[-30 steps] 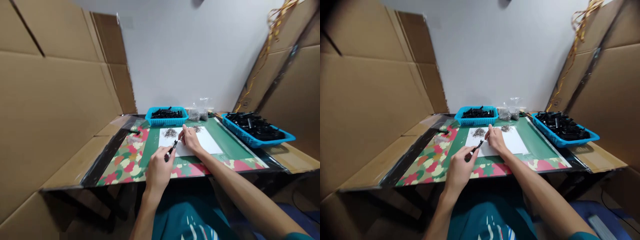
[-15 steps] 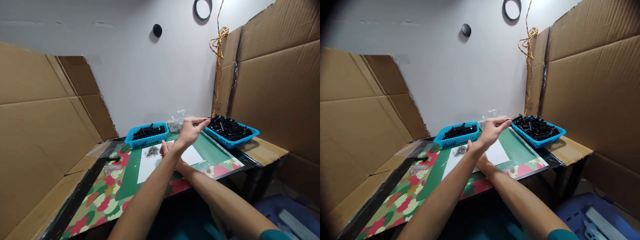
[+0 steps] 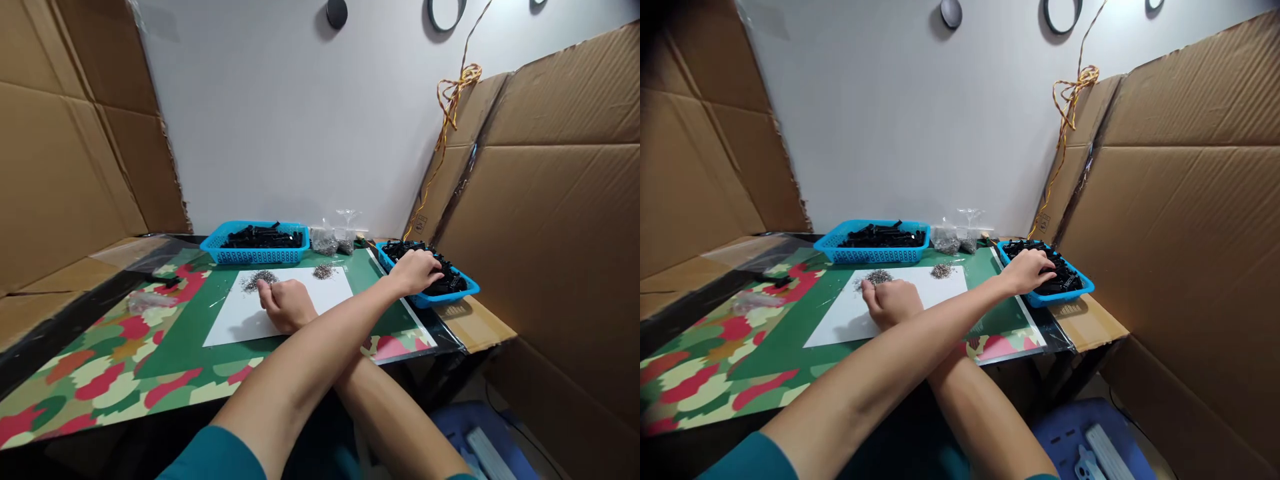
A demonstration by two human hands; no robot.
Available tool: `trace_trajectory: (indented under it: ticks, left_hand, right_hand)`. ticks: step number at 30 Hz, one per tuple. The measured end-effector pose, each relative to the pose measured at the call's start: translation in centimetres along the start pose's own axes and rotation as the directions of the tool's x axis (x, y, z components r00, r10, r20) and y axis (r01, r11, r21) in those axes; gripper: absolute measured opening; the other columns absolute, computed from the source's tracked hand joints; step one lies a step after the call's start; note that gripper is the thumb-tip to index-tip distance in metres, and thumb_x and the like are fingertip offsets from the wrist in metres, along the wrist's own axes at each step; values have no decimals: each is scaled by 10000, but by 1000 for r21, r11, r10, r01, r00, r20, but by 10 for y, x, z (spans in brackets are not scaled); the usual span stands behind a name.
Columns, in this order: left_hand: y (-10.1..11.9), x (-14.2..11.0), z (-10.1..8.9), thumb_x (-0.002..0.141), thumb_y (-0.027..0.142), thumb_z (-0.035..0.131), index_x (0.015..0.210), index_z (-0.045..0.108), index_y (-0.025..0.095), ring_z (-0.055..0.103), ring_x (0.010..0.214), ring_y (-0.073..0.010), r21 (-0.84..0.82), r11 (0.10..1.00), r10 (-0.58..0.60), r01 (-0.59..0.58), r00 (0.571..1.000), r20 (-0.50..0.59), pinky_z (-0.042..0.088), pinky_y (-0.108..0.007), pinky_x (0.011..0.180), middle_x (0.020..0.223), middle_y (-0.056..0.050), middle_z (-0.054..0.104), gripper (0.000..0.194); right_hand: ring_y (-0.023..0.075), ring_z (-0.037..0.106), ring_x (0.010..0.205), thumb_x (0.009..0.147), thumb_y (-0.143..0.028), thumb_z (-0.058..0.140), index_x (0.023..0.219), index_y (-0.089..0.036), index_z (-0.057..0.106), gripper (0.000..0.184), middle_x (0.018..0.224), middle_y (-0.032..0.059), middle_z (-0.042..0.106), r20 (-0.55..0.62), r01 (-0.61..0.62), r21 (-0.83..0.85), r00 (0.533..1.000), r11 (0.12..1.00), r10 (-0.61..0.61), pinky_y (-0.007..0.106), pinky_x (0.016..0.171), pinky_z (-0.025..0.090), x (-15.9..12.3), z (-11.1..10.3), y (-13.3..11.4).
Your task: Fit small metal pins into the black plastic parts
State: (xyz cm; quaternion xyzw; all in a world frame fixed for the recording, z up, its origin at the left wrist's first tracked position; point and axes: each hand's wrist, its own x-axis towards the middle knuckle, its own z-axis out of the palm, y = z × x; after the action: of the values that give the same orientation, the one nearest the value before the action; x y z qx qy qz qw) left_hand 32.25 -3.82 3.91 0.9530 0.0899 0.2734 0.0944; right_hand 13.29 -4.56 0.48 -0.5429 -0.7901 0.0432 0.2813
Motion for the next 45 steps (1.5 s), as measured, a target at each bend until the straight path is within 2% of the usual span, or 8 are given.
trace_trajectory:
  ticks: [13,18,23,27,30,37,42,45]
  left_hand:
    - [19,9,11,1023,298,588,1104,793,169,686,1099,-254,320,927,165,-197,979,123,469,-382,928,1164,-110,735,255]
    - [21,7,12,1019,239,539,1027,784,137,684,1104,-259,381,906,153,-186,982,113,474,-387,931,1135,-136,729,265]
    - [12,3,1,1020,253,549,1053,781,133,686,1100,-261,367,915,148,-167,986,79,474,-396,968,1137,-134,729,263]
    - [2,3,-18,1031,305,556,1084,789,154,697,1085,-256,317,948,-20,18,1000,1,499,-375,954,1141,-120,734,282]
    - [-4,5,-30,1014,330,590,1080,803,183,717,1046,-249,286,955,-103,76,991,80,521,-339,885,1111,-103,755,267]
    - [-6,4,-24,1019,345,610,1162,765,152,720,1101,-279,300,953,-11,-37,987,159,530,-370,880,1193,-125,748,286]
    - [-4,-5,-19,1042,400,591,1324,683,142,717,1098,-252,244,969,20,-45,994,106,530,-357,911,1218,-121,725,393]
    - [-10,-18,-30,1078,363,510,1299,693,158,717,1054,-228,204,978,38,-43,999,26,519,-344,929,1192,-107,721,353]
  right_hand:
    - [188,651,718,1139,-440,374,751,-207,757,593,734,57,706,66,99,-80,993,992,-94,276,683,389,-5,-1,-6]
    - [195,643,684,1129,-437,415,720,-205,756,581,706,62,709,65,108,-60,992,992,-104,287,658,387,-5,-1,-7]
    - [193,651,705,1117,-496,438,749,-210,777,576,717,56,726,76,108,-70,992,992,-102,277,647,390,-2,-1,-6]
    - [193,662,720,1109,-515,447,793,-222,798,556,745,54,747,97,100,-101,991,990,-90,273,648,401,4,4,-6]
    - [191,665,708,1118,-497,423,812,-221,808,563,763,52,754,122,96,-113,989,989,-82,278,648,409,7,5,-7]
    - [197,685,718,1117,-475,439,815,-210,814,550,769,59,765,129,116,-124,987,986,-100,284,662,422,7,7,-6]
    - [213,705,718,1106,-519,455,837,-213,822,549,794,72,786,131,127,-147,985,981,-108,290,680,464,10,13,-3]
    - [226,724,734,1117,-482,433,856,-217,821,537,810,67,797,160,91,-177,985,980,-62,297,685,484,11,16,-2]
